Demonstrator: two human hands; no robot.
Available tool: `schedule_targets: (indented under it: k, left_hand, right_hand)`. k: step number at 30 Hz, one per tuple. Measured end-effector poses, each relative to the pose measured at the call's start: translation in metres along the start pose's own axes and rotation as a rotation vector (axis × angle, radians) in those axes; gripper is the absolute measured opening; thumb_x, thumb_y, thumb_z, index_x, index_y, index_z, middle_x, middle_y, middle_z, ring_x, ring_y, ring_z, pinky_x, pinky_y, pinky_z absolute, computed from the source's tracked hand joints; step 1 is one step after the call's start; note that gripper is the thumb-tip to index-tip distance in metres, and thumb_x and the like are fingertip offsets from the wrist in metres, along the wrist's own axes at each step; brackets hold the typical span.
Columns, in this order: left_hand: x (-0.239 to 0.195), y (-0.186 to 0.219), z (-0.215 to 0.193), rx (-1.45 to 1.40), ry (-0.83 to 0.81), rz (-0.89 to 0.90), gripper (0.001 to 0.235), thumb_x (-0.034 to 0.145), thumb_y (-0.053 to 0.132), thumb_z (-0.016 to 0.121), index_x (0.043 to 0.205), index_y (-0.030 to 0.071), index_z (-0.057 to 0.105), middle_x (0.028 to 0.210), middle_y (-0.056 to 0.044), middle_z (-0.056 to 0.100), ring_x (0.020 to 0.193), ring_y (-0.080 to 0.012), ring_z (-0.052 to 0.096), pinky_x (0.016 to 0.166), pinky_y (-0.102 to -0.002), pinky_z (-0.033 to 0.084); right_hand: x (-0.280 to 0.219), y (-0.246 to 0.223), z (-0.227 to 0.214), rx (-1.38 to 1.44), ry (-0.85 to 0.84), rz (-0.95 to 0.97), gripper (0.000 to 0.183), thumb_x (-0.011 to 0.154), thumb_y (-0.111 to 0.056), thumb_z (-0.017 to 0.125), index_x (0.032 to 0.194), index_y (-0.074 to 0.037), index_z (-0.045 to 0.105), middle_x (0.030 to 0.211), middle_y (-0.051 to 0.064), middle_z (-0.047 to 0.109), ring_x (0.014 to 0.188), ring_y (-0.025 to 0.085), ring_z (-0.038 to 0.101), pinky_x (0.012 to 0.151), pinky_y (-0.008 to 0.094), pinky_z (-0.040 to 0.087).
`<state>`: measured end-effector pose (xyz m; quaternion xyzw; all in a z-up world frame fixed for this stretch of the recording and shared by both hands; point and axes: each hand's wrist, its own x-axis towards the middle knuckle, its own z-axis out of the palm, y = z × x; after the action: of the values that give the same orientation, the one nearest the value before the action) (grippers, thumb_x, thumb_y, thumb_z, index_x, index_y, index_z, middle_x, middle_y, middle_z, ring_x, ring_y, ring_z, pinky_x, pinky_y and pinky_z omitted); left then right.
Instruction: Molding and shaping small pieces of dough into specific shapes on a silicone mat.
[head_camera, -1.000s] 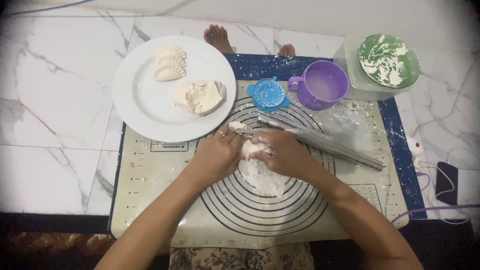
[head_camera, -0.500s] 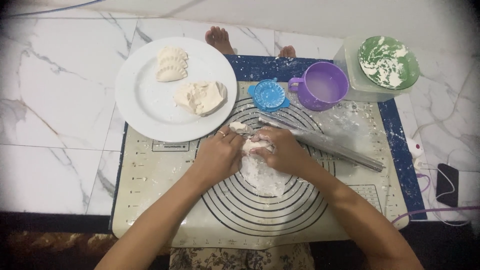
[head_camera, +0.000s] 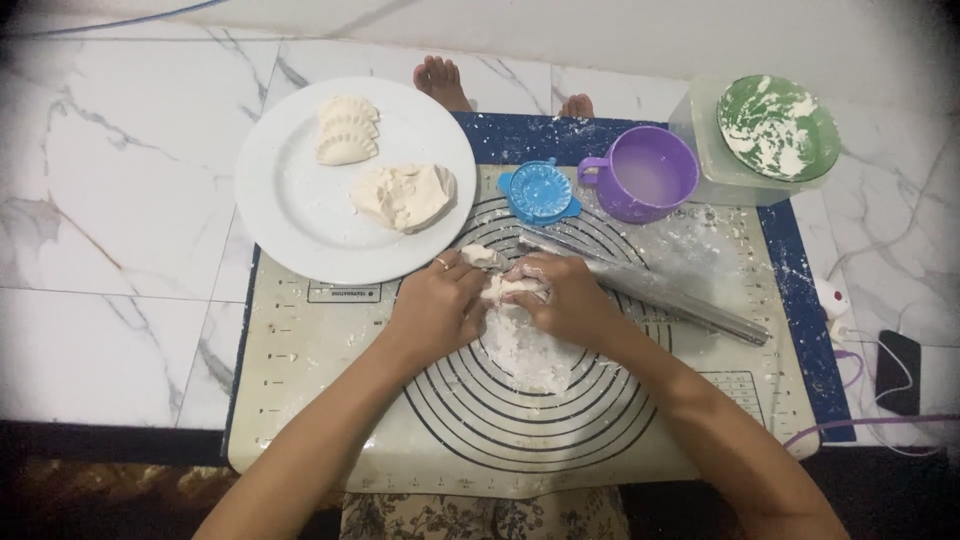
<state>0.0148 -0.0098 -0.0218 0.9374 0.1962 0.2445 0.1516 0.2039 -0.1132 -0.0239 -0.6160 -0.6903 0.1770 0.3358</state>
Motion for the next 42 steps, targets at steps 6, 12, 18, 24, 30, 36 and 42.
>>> schedule_targets:
  k: [6,12,18,24,30,36,42]
  left_hand:
    - [-0.002,-0.004,0.002,-0.073,0.016,-0.029,0.022,0.075,0.021,0.079,0.089,0.006,0.079,0.07,-0.013,0.073,0.076,-0.0256,0.063,0.065,-0.03,0.056]
    - [-0.006,-0.007,-0.001,-0.259,-0.054,0.088,0.031,0.074,0.035,0.077,0.088,0.007,0.078,0.068,-0.014,0.072,0.075,-0.0312,0.064,0.065,-0.037,0.059]
    - [-0.006,-0.016,0.011,-0.092,-0.003,0.088,0.024,0.077,0.029,0.076,0.09,0.009,0.078,0.075,-0.013,0.075,0.081,-0.0299,0.067,0.07,-0.036,0.058]
    - [-0.005,-0.01,0.002,-0.026,-0.078,-0.048,0.03,0.077,0.031,0.077,0.1,0.011,0.079,0.091,-0.011,0.078,0.092,-0.0266,0.066,0.077,-0.032,0.058]
    - [-0.001,-0.005,-0.009,-0.052,-0.1,-0.118,0.029,0.078,0.029,0.072,0.103,0.014,0.079,0.094,-0.011,0.077,0.095,-0.0264,0.065,0.08,-0.031,0.057]
    - [0.0,-0.004,-0.011,0.002,-0.113,-0.162,0.028,0.083,0.028,0.07,0.104,0.012,0.08,0.093,-0.012,0.078,0.092,-0.0253,0.067,0.081,-0.031,0.057]
    - [-0.004,-0.01,-0.003,-0.178,-0.083,-0.16,0.032,0.079,0.03,0.071,0.1,0.007,0.079,0.089,-0.015,0.077,0.087,-0.0311,0.067,0.08,-0.038,0.059]
  right_hand:
    - [-0.001,0.003,-0.01,-0.05,-0.052,-0.024,0.015,0.086,-0.012,0.079,0.093,0.0,0.074,0.083,0.022,0.075,0.077,0.037,0.075,0.069,0.044,0.057]
    - [0.002,-0.021,-0.035,0.022,-0.355,0.226,0.017,0.09,-0.021,0.072,0.099,-0.007,0.078,0.087,0.015,0.078,0.063,0.022,0.069,0.067,0.035,0.057]
    - [0.007,-0.01,-0.018,-0.116,-0.275,0.126,0.016,0.094,-0.019,0.069,0.103,-0.007,0.075,0.088,0.015,0.076,0.073,0.024,0.071,0.07,0.035,0.055]
    - [0.011,-0.031,-0.038,-0.096,-0.323,0.163,0.023,0.094,-0.017,0.067,0.107,0.002,0.073,0.087,0.02,0.075,0.076,0.031,0.075,0.069,0.044,0.057]
    - [0.022,-0.068,-0.06,-0.086,-0.526,0.404,0.041,0.092,-0.007,0.059,0.133,0.001,0.062,0.104,0.022,0.074,0.085,0.025,0.072,0.078,0.041,0.059]
    - [0.0,-0.003,-0.045,-0.009,-0.467,0.232,0.057,0.085,-0.011,0.076,0.138,-0.004,0.059,0.116,0.02,0.073,0.102,0.036,0.074,0.087,0.049,0.061]
    - [0.007,-0.023,-0.038,-0.035,-0.326,0.054,0.071,0.076,-0.022,0.087,0.14,-0.006,0.06,0.138,0.021,0.063,0.127,0.044,0.058,0.104,0.057,0.049]
